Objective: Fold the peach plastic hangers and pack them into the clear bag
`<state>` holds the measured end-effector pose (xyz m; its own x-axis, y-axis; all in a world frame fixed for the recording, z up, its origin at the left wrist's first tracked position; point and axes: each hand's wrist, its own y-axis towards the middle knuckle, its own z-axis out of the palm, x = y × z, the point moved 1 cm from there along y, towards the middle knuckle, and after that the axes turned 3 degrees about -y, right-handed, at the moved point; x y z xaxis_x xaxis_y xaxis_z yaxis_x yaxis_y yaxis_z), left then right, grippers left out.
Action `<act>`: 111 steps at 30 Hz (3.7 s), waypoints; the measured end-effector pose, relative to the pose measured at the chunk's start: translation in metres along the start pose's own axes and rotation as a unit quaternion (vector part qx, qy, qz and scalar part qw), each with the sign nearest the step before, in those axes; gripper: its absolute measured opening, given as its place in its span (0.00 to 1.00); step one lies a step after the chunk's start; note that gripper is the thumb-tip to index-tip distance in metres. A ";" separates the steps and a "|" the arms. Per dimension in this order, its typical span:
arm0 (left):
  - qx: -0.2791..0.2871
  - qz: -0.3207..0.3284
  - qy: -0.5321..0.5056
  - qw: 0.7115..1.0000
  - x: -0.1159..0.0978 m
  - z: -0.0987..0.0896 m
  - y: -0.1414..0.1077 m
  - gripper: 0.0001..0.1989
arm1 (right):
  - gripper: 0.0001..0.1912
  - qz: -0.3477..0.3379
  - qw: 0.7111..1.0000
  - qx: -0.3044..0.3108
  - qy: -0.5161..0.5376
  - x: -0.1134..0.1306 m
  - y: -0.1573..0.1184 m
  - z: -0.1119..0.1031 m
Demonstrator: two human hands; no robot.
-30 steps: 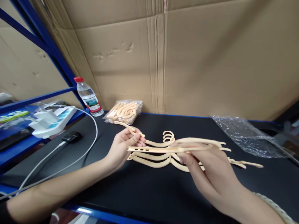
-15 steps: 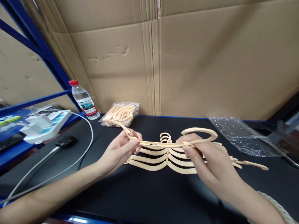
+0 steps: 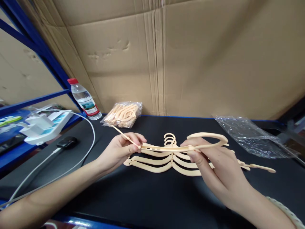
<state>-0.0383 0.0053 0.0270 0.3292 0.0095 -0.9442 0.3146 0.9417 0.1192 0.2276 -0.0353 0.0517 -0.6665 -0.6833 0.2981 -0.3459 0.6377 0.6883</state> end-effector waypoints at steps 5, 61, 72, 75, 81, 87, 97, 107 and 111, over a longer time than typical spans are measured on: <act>0.063 -0.059 -0.049 0.995 0.001 0.001 0.000 0.05 | 0.09 -0.005 1.000 0.006 0.000 0.001 0.000 0.000; -0.004 0.055 -0.033 0.998 0.018 0.013 -0.010 0.06 | 0.16 0.111 0.993 -0.047 0.003 0.012 -0.005 0.004; -0.153 0.026 0.005 0.988 0.001 -0.007 0.006 0.11 | 0.15 0.112 0.989 0.083 -0.051 -0.046 0.008 0.013; -0.187 0.003 -0.014 0.982 -0.006 -0.021 0.018 0.10 | 0.11 0.081 0.984 0.136 -0.081 -0.064 0.012 0.012; -0.223 -0.008 0.034 0.974 -0.016 -0.051 0.034 0.06 | 0.10 0.082 0.977 0.194 -0.043 -0.083 0.014 0.015; -0.179 -0.019 0.145 0.973 -0.018 -0.077 0.044 0.09 | 0.13 0.077 0.974 0.207 -0.052 -0.097 0.013 0.019; 0.018 0.060 0.515 0.855 -0.017 -0.093 0.051 0.03 | 0.14 0.098 0.958 0.262 -0.058 -0.099 0.008 0.030; 0.083 0.099 0.695 0.707 -0.018 -0.094 0.047 0.07 | 0.16 0.067 0.953 0.293 -0.027 -0.096 0.007 0.030; 0.081 0.110 0.723 0.677 -0.017 -0.091 0.045 0.10 | 0.17 0.066 0.950 0.306 -0.002 -0.091 0.009 0.027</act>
<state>-0.1104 0.0782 0.0206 -0.7949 0.5739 -0.1968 0.5324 0.8154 0.2273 0.2668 0.0419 0.0127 -0.7326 -0.5824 0.3524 -0.5777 0.8057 0.1305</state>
